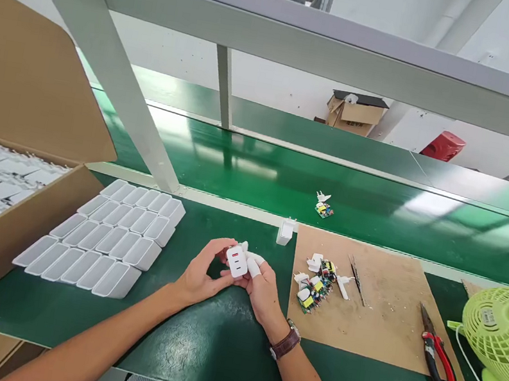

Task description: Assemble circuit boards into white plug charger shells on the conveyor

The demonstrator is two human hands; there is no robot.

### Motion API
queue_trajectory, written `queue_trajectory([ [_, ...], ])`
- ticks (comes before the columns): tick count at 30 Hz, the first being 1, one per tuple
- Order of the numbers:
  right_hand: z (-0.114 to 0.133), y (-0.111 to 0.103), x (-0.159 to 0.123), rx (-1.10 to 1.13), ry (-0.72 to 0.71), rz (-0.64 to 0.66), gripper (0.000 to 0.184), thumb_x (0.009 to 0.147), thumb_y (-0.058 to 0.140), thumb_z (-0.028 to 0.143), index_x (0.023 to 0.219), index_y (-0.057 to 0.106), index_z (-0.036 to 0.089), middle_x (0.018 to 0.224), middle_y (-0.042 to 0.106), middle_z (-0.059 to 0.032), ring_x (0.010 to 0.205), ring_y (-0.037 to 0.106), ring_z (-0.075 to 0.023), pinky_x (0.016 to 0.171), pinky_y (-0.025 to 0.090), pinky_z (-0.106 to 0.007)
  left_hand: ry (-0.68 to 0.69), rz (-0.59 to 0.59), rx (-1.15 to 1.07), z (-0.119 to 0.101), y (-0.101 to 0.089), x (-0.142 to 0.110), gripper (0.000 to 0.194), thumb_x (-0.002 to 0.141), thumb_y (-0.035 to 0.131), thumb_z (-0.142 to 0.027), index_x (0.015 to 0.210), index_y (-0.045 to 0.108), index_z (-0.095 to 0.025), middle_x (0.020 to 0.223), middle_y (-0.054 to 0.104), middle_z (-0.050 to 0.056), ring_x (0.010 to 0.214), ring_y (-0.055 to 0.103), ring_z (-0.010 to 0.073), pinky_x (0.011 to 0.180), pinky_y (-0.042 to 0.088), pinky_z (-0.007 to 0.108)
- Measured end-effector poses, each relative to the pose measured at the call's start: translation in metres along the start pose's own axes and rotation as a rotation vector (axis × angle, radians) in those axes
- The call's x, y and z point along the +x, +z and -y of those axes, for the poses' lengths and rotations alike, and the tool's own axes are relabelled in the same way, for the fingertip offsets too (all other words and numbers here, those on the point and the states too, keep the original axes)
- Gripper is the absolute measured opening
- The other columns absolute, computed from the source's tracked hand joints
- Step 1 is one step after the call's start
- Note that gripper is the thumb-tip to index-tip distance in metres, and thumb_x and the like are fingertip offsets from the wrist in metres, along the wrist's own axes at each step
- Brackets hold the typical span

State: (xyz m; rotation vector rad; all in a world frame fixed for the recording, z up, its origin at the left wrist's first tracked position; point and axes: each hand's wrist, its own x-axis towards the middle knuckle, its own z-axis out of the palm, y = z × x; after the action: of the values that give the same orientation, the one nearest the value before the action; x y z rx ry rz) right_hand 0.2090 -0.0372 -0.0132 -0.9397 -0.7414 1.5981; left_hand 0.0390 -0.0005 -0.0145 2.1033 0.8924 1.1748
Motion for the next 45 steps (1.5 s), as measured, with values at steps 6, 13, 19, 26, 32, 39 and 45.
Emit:
queue_trajectory([
  [6,0.0,0.006,-0.001,0.063,0.016,0.006,0.033,0.087,0.071,0.046,0.11,0.074,0.023,0.099,0.079,-0.007,0.093,0.075,-0.0287,0.083,0.062,-0.044,0.032,-0.022,0.0,0.0,-0.001,0.001,0.06,0.086,0.074,-0.023,0.14,0.047,-0.024,0.127,0.062,0.012,0.102,0.066,0.0226,0.083,0.06,0.037],
  [13,-0.001,0.003,0.001,-0.075,-0.004,-0.006,0.038,0.09,0.064,0.053,0.11,0.073,0.022,0.099,0.078,-0.0089,0.095,0.075,-0.0306,0.08,0.064,-0.045,-0.003,0.007,0.004,-0.003,-0.004,0.002,0.057,0.088,0.073,-0.027,0.138,0.047,-0.024,0.124,0.064,0.01,0.1,0.067,0.0226,0.084,0.059,0.038],
  [19,-0.009,0.0,-0.001,-0.53,-0.353,-0.154,0.036,0.097,0.055,0.045,0.125,0.065,0.025,0.119,0.074,-0.0092,0.106,0.073,-0.0262,0.087,0.065,-0.042,-0.029,-0.006,0.141,-0.002,-0.006,0.004,0.069,0.088,0.071,-0.028,0.148,0.035,-0.025,0.13,0.061,0.013,0.118,0.061,0.0308,0.101,0.052,0.051],
  [26,0.039,-0.001,-0.015,-1.077,-0.71,-0.101,0.032,0.099,0.053,0.026,0.129,0.065,0.026,0.127,0.071,-0.0088,0.116,0.068,-0.0225,0.102,0.057,-0.042,-0.281,0.036,0.063,0.016,-0.005,-0.002,0.085,0.083,0.072,-0.031,0.154,0.027,-0.029,0.128,0.061,0.009,0.119,0.062,0.0306,0.103,0.051,0.052],
  [32,0.132,-0.067,0.047,-1.226,-0.601,-0.455,0.038,0.096,0.054,0.038,0.127,0.066,0.02,0.132,0.067,-0.0136,0.112,0.068,-0.0266,0.1,0.055,-0.048,-0.273,0.096,0.014,0.015,-0.005,-0.003,0.088,0.084,0.068,-0.027,0.158,0.022,-0.03,0.13,0.059,0.01,0.106,0.066,0.0263,0.093,0.058,0.045],
  [39,0.131,-0.11,0.151,-1.424,-0.387,-0.423,0.046,0.074,0.072,0.037,0.114,0.069,0.014,0.117,0.072,-0.0165,0.109,0.067,-0.0305,0.096,0.054,-0.045,-0.174,0.121,-0.001,0.018,-0.007,-0.006,0.088,0.086,0.064,-0.022,0.16,0.019,-0.03,0.124,0.061,0.01,0.105,0.067,0.0263,0.091,0.06,0.043],
  [45,0.117,-0.1,0.181,-1.489,-0.366,-0.399,0.042,0.07,0.071,0.032,0.109,0.07,0.014,0.104,0.074,-0.0133,0.096,0.069,-0.0269,0.086,0.054,-0.037,-0.177,0.132,-0.023,0.021,-0.012,-0.009,0.092,0.085,0.069,-0.023,0.161,0.019,-0.032,0.131,0.062,0.01,0.109,0.068,0.0279,0.091,0.06,0.044],
])
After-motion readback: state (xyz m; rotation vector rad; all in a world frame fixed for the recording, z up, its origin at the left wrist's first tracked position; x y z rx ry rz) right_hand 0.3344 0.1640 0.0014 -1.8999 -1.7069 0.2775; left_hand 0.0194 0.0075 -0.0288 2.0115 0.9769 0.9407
